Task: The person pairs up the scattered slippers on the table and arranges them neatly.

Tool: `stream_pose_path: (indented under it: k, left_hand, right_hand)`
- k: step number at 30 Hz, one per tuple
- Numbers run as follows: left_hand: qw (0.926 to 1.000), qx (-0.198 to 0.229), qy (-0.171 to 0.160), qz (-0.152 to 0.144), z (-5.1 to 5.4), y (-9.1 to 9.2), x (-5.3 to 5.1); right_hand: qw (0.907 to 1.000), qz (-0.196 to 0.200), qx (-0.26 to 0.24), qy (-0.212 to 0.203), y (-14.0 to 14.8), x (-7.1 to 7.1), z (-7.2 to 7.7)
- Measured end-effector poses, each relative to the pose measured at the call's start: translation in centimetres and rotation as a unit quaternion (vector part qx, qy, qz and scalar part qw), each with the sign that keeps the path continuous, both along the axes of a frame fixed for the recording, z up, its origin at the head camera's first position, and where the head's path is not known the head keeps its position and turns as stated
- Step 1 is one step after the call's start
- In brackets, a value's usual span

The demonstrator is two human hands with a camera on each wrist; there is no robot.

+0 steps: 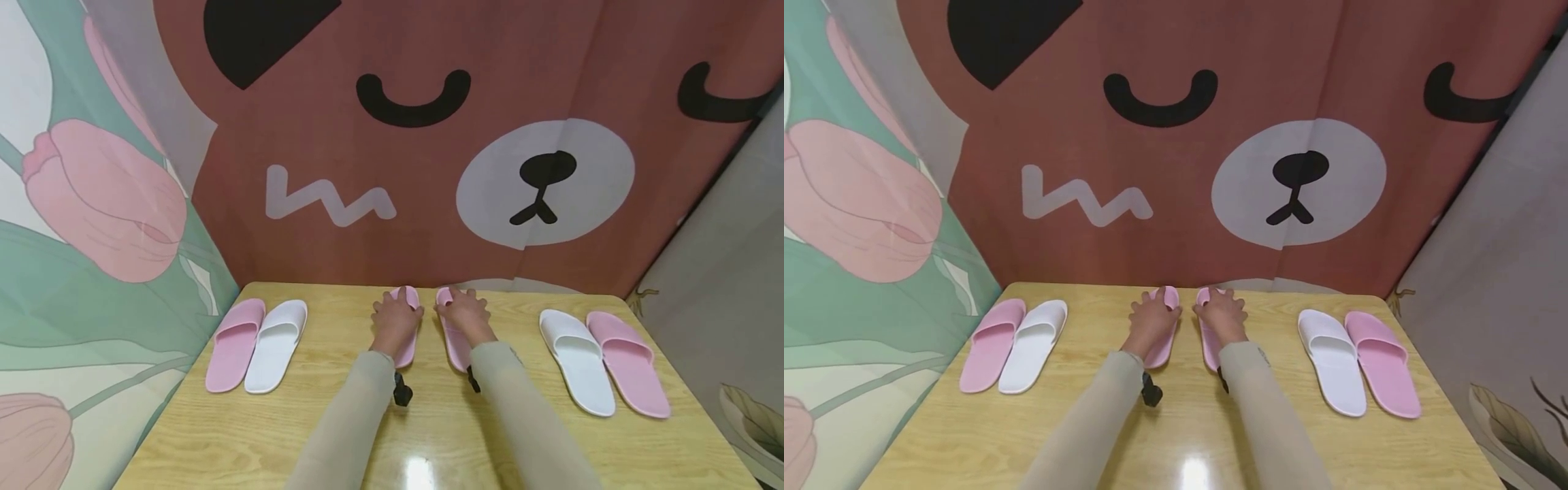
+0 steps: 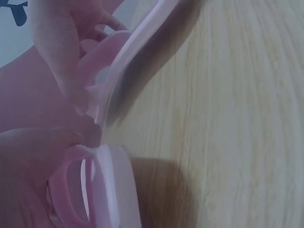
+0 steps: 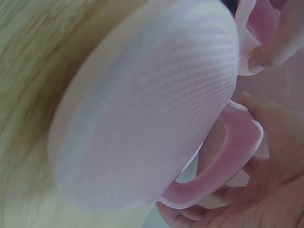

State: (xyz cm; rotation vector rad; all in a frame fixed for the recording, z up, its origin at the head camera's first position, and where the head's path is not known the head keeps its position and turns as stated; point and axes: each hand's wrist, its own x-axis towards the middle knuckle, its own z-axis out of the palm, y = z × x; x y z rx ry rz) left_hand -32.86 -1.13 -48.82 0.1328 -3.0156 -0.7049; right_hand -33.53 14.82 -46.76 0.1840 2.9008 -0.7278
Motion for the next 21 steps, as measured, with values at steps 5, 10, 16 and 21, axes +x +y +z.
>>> stream_pose_path:
  k: [5, 10, 16, 21]
  left_hand:
    - [1.0000, -0.001, -0.006, -0.002, 0.28, 0.27, -0.03]
    - [0.9999, 0.008, -0.009, 0.002, 0.58, 0.48, -0.02]
    - [0.9997, 0.004, -0.026, 0.000, 0.65, 0.66, -0.09]
    - [0.9976, 0.003, -0.067, -0.019, 0.98, 0.76, -0.42]
  right_hand:
    - [1.0000, -0.002, -0.006, -0.002, -0.22, -0.25, 0.00]
    - [0.9999, -0.004, -0.007, -0.008, -0.38, -0.50, -0.34]
    - [1.0000, -0.001, -0.006, -0.006, -0.46, -0.42, -0.41]
    - [0.9993, 0.023, -0.013, -0.027, -0.28, -0.35, -0.19]
